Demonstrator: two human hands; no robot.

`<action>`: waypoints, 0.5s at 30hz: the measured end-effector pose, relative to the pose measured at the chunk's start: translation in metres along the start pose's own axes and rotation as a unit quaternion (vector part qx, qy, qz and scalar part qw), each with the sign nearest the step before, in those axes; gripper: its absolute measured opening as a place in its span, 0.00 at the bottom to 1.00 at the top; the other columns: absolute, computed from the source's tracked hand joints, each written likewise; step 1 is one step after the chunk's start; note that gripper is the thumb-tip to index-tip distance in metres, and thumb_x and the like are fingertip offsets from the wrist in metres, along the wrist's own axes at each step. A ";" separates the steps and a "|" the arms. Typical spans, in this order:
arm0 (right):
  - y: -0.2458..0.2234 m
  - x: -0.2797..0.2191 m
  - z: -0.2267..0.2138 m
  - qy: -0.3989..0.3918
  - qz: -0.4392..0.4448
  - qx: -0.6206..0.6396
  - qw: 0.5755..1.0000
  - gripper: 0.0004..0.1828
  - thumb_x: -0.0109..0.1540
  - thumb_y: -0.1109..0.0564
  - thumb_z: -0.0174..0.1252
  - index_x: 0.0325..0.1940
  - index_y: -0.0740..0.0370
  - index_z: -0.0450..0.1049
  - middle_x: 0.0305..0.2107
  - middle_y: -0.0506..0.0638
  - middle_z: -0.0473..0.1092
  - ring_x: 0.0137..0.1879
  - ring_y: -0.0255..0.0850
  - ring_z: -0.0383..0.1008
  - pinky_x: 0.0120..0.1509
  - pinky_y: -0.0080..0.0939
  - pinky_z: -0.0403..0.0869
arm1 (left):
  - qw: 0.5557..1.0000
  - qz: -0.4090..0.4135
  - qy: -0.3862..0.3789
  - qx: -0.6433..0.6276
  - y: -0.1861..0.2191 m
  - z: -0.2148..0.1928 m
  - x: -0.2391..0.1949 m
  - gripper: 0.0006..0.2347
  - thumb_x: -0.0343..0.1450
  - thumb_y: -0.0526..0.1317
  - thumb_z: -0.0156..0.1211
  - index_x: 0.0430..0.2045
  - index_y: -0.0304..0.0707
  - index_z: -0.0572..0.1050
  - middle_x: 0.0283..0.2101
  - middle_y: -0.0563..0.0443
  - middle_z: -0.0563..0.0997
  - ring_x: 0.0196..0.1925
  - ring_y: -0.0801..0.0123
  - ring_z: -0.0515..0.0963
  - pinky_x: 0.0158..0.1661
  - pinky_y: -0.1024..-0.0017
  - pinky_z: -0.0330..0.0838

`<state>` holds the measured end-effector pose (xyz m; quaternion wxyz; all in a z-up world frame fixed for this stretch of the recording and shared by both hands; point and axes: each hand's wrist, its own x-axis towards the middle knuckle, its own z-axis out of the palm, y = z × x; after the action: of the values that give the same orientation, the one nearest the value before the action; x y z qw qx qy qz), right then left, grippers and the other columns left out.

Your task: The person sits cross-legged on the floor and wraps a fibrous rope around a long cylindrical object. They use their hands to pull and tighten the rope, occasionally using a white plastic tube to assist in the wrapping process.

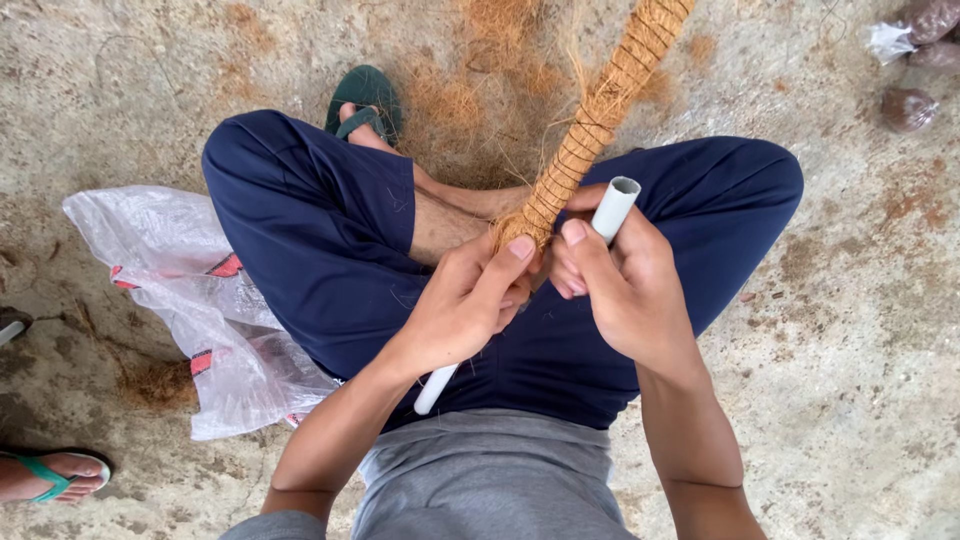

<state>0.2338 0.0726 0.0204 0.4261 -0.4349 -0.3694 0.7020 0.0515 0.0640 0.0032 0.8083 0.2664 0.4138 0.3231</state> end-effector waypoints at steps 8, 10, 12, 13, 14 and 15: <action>-0.015 -0.008 0.007 0.001 0.019 -0.057 0.998 0.18 0.69 0.62 0.56 0.63 0.72 0.67 0.25 0.44 0.67 0.26 0.26 0.60 0.28 0.29 0.61 | 0.981 -0.070 -0.109 -0.144 0.005 -0.012 -0.013 0.14 0.80 0.47 0.44 0.35 0.33 0.67 0.19 0.60 0.58 0.16 0.82 0.54 0.16 0.78 0.45; -0.019 -0.009 0.010 -0.017 0.032 -0.066 0.997 0.20 0.69 0.62 0.57 0.64 0.72 0.69 0.27 0.45 0.70 0.27 0.26 0.60 0.29 0.28 0.60 | 0.969 -0.072 -0.153 -0.181 0.006 -0.017 -0.014 0.15 0.81 0.47 0.44 0.34 0.32 0.67 0.20 0.60 0.59 0.16 0.82 0.55 0.16 0.78 0.45; -0.024 -0.009 0.012 -0.040 0.050 -0.052 0.997 0.21 0.68 0.62 0.58 0.64 0.72 0.71 0.28 0.47 0.72 0.27 0.25 0.59 0.28 0.26 0.59 | 0.952 -0.072 -0.210 -0.211 0.008 -0.020 -0.012 0.16 0.82 0.48 0.45 0.34 0.32 0.67 0.19 0.60 0.59 0.16 0.82 0.56 0.16 0.78 0.46; -0.025 -0.009 0.012 -0.035 0.041 -0.082 0.995 0.19 0.68 0.62 0.58 0.62 0.72 0.71 0.28 0.46 0.72 0.27 0.25 0.61 0.28 0.27 0.59 | 0.946 -0.071 -0.220 -0.229 0.008 -0.020 -0.011 0.16 0.82 0.48 0.44 0.35 0.31 0.68 0.20 0.60 0.60 0.16 0.82 0.56 0.16 0.79 0.47; -0.026 -0.007 0.012 -0.030 0.031 -0.112 0.993 0.18 0.68 0.61 0.58 0.61 0.71 0.71 0.27 0.46 0.72 0.27 0.26 0.62 0.28 0.27 0.60 | 0.939 -0.069 -0.231 -0.246 0.009 -0.019 -0.008 0.17 0.82 0.49 0.44 0.36 0.31 0.69 0.20 0.60 0.61 0.16 0.82 0.57 0.16 0.80 0.48; -0.026 -0.004 0.011 -0.025 0.021 -0.141 0.989 0.16 0.68 0.61 0.58 0.59 0.71 0.71 0.27 0.46 0.72 0.27 0.26 0.63 0.28 0.27 0.61 | 0.932 -0.067 -0.242 -0.263 0.010 -0.017 -0.006 0.17 0.82 0.49 0.43 0.36 0.30 0.70 0.20 0.60 0.62 0.16 0.83 0.58 0.16 0.81 0.49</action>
<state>0.2321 0.0764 0.0487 0.3362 -0.4810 -0.4662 0.6620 0.0316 0.0694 0.0047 0.9449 0.0865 0.1227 0.2909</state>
